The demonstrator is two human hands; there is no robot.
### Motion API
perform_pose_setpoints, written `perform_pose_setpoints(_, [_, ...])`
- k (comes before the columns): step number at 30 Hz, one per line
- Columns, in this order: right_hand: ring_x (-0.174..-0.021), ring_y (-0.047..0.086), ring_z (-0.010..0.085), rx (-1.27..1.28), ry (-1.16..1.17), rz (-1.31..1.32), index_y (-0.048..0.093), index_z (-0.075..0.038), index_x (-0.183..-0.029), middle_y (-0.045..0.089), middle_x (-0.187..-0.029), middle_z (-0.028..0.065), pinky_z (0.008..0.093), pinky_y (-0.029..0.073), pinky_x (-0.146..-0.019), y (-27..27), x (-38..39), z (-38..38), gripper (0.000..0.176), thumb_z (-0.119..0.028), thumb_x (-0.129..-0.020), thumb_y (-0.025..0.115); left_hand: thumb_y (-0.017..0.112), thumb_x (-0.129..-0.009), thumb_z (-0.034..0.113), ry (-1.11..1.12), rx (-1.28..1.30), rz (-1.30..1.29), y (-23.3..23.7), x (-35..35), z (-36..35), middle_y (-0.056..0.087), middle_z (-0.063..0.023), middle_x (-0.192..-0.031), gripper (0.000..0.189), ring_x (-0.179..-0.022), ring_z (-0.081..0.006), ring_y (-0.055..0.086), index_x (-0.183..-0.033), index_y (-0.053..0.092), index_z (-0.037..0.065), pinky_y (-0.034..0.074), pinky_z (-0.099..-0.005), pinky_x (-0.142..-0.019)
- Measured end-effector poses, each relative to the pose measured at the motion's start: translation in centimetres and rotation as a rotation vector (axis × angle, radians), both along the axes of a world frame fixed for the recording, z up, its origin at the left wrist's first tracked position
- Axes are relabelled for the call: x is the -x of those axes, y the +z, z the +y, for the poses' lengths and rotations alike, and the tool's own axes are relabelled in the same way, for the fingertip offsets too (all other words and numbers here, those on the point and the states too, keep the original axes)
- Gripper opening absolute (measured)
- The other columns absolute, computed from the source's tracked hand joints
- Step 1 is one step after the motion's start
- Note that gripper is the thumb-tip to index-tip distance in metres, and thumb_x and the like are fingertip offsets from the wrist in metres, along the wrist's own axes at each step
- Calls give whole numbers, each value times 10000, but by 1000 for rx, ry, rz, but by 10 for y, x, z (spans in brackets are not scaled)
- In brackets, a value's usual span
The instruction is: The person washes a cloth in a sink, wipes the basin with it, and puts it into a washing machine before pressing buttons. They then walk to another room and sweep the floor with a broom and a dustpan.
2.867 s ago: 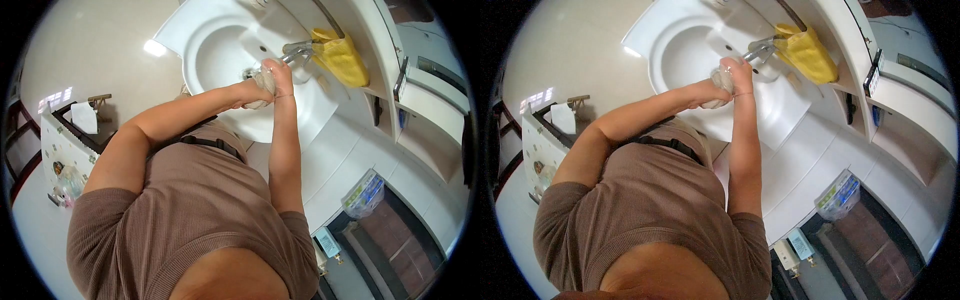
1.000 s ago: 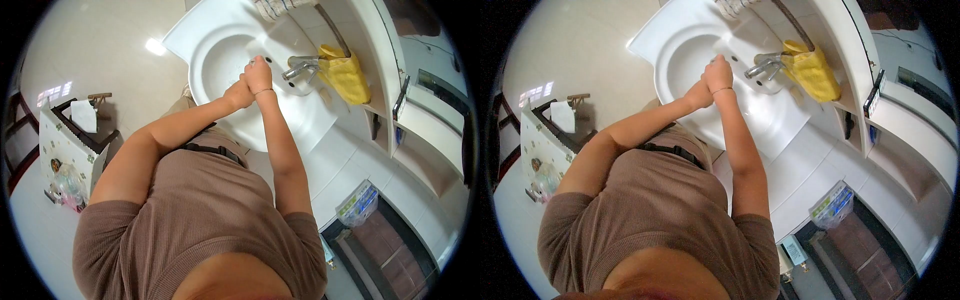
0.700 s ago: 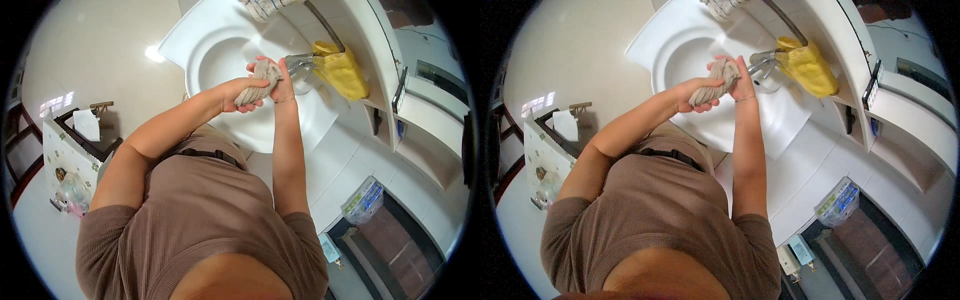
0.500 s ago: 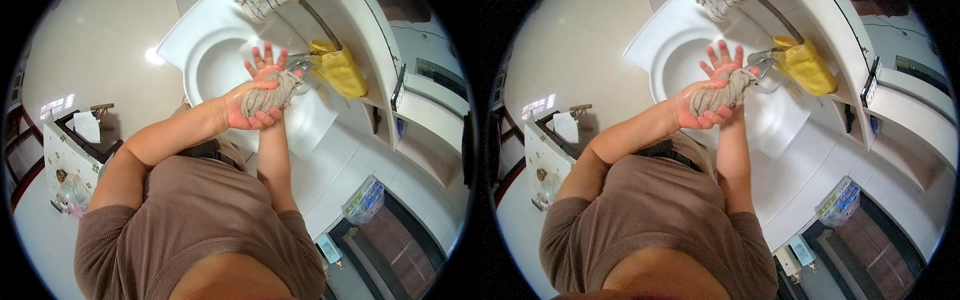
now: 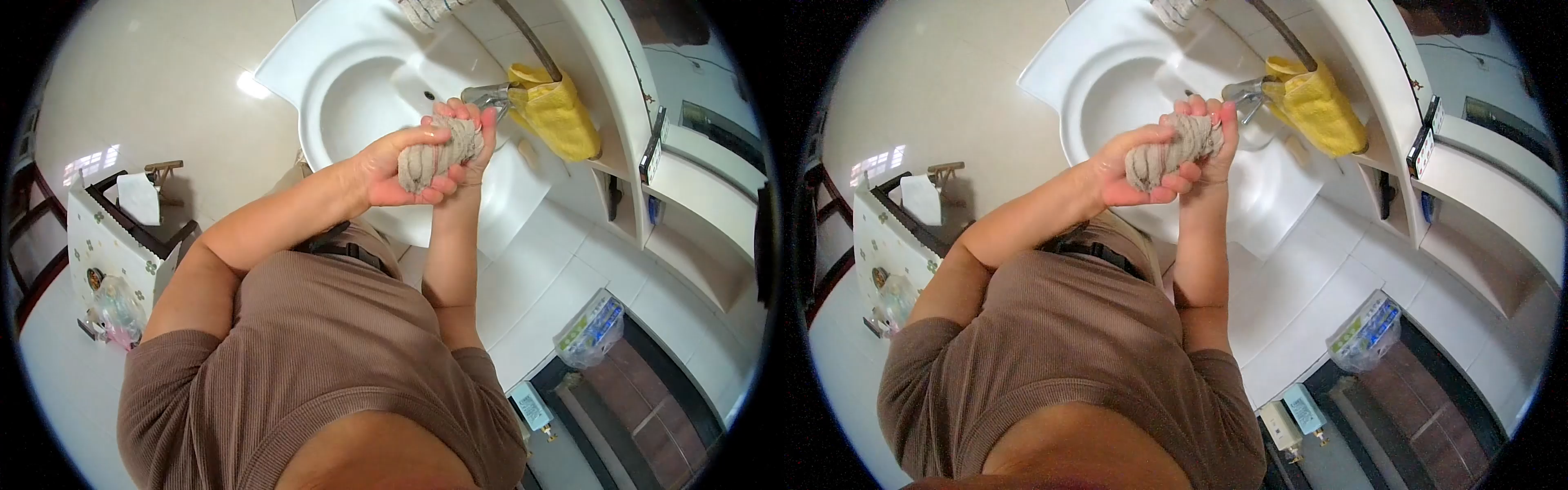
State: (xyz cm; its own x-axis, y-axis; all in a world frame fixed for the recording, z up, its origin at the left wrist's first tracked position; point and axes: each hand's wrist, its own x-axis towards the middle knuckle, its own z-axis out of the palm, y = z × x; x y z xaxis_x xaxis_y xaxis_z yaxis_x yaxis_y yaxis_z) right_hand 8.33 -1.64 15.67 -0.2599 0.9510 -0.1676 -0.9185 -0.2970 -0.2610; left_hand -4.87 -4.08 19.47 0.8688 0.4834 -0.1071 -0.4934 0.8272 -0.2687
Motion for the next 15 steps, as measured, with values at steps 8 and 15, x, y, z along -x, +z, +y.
perform_pose_setpoints(8, [-622, 467, 159, 302, 93, -583, 449, -130, -620, 434, -592, -4, 356, 463, -582, 23, 8, 14, 218, -215, -800, 538, 598, -734, 188, -91, -362, 685, -12, -4, -1, 545, -55, -699, 233, -538, -130, 506, -884, 521, 28, 366, -223, -419])
perform_pose_setpoints(15, [-563, 497, 167, 161, 184, -939, 497, -41, -651, 478, -601, 35, 302, 431, -491, 2, 10, 23, 149, -111, -775, 542, 625, -697, 150, 11, -376, 898, -34, -8, -6, 510, -42, -654, 164, -551, -133, 484, -792, 537, 49, 360, -264, -459])
